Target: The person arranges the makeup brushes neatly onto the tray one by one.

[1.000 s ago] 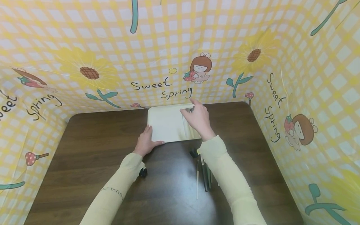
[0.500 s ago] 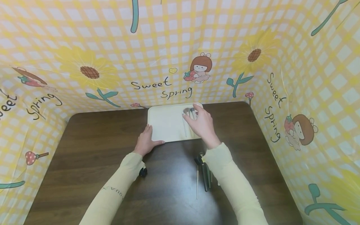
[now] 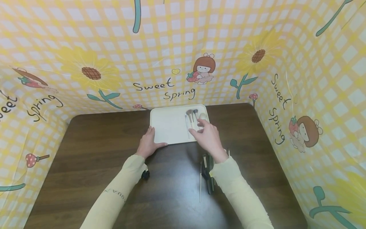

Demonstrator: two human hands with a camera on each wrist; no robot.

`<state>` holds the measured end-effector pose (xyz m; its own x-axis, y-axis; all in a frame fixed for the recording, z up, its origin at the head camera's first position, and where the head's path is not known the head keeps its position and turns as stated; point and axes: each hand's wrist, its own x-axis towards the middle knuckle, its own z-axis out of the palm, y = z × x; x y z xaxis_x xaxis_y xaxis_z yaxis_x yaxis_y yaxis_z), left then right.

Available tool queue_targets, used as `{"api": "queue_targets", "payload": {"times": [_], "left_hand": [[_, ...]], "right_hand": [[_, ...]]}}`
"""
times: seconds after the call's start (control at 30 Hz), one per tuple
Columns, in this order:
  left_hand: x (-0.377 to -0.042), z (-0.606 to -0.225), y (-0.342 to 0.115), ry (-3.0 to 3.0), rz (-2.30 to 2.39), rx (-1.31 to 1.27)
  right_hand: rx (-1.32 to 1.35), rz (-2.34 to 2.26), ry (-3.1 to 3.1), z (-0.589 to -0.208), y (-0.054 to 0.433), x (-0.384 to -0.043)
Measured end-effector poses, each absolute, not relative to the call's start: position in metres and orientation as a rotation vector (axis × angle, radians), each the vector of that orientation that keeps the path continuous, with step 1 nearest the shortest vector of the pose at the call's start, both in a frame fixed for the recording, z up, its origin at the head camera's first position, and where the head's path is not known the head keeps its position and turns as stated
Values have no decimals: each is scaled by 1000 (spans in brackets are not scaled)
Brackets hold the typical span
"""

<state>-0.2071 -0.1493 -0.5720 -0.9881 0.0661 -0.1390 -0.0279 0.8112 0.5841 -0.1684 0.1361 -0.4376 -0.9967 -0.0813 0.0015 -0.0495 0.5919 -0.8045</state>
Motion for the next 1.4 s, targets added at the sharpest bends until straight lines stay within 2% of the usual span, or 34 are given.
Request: {"api": "queue_targets", "payload": {"times": [0.53,0.87,1.4], "left_hand": [[-208,-573,-150,2842,925,36],[-207,-571,-149,2844,919,33],[-207,-571,-149,2862,904,50]], "right_hand": [[-18,-1146,2721,-488,148,-135],[-15,-978,2511,-505,158,-118],[-73,-763,2581,-532,155,-105]]}}
